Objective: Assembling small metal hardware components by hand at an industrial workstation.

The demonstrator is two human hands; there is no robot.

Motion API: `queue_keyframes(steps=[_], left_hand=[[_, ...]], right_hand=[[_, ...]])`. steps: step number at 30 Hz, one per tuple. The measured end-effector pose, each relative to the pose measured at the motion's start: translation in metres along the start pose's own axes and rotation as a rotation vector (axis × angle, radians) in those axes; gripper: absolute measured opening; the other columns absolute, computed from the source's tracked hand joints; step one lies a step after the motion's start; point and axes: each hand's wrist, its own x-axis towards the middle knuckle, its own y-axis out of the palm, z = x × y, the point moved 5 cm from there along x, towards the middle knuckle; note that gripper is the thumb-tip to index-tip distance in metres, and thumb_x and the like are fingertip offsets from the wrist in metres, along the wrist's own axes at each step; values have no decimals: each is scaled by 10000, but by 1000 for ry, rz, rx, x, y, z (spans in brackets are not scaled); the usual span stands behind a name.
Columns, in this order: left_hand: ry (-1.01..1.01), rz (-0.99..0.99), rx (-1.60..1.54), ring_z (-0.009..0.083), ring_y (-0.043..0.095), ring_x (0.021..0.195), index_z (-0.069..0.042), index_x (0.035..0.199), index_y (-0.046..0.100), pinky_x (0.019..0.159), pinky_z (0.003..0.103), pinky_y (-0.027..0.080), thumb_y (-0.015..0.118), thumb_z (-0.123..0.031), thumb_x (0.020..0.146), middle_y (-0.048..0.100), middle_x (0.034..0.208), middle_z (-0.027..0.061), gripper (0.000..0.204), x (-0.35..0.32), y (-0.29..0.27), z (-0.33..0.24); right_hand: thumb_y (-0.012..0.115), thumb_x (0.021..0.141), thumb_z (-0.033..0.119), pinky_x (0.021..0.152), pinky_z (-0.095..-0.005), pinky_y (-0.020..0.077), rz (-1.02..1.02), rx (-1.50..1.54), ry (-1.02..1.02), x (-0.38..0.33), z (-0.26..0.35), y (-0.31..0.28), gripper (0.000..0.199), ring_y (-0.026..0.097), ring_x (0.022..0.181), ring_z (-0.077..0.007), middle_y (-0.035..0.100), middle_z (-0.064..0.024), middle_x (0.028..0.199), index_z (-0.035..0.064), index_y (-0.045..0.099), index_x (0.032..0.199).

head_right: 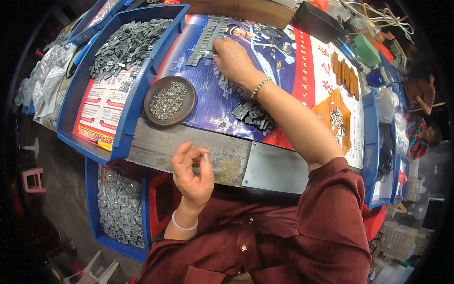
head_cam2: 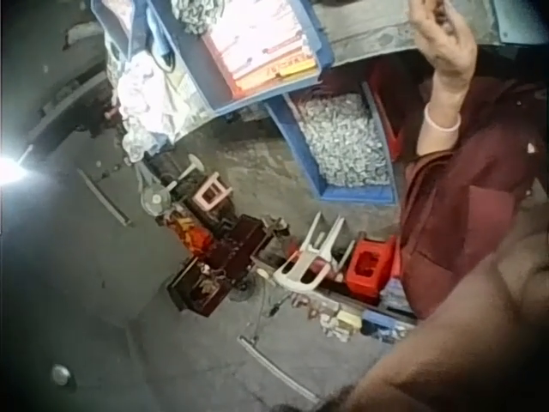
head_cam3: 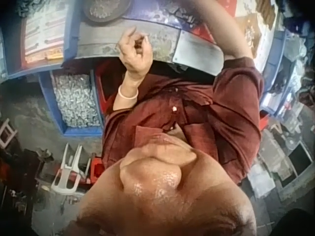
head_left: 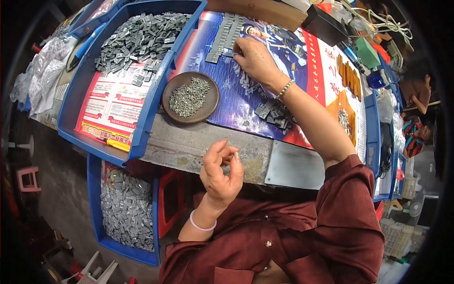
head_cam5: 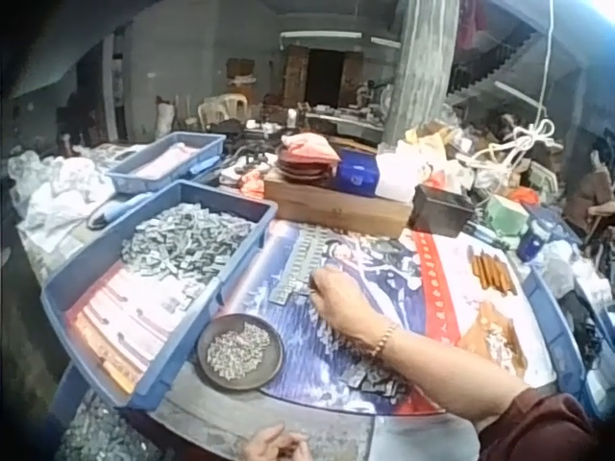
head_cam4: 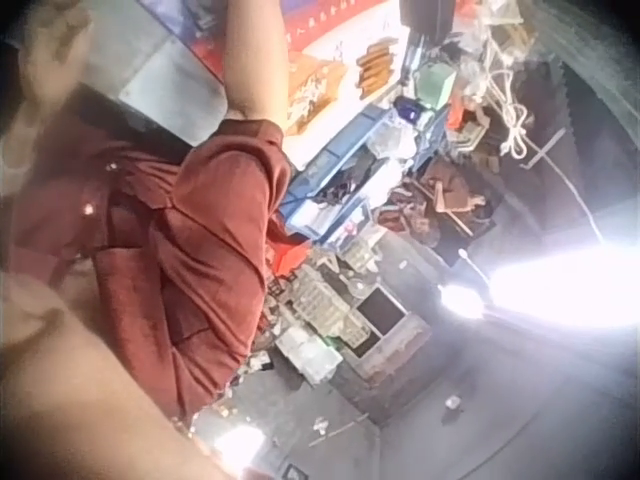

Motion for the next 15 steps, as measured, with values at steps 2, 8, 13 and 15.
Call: queue_keyframes(steps=[2, 8, 13, 15], left_hand=[[10, -12, -1, 125, 578, 621, 37, 1217, 389, 557, 222, 476, 598, 93, 803, 637, 822, 109, 467, 0, -1, -1], [-5, -18, 10, 136, 591, 616, 43, 1200, 399, 563, 230, 488, 601, 91, 799, 636, 805, 118, 452, -1, 0, 1], [0, -20, 26, 141, 594, 611, 44, 1193, 404, 560, 236, 491, 601, 87, 801, 632, 796, 120, 441, -2, 0, 0], [-2, -20, 23, 142, 595, 611, 43, 1192, 405, 558, 237, 491, 601, 84, 803, 631, 793, 120, 437, -1, 0, 0]], right_hand=[[594, 749, 63, 772, -458, 450, 9, 14, 32, 2, -2, 1, 127, 572, 863, -392, 577, -206, 852, 2, 548, 852], [600, 763, 79, 734, -431, 460, -9, 4, 80, 4, -5, 2, 137, 593, 814, -368, 602, -190, 814, -2, 546, 858], [595, 781, 94, 697, -414, 473, -41, 13, 84, 5, -2, 4, 136, 618, 773, -355, 633, -184, 791, -3, 549, 864], [569, 771, 83, 764, -481, 448, -4, 21, 149, 5, -2, 5, 144, 595, 871, -397, 622, -215, 860, 5, 528, 885]])
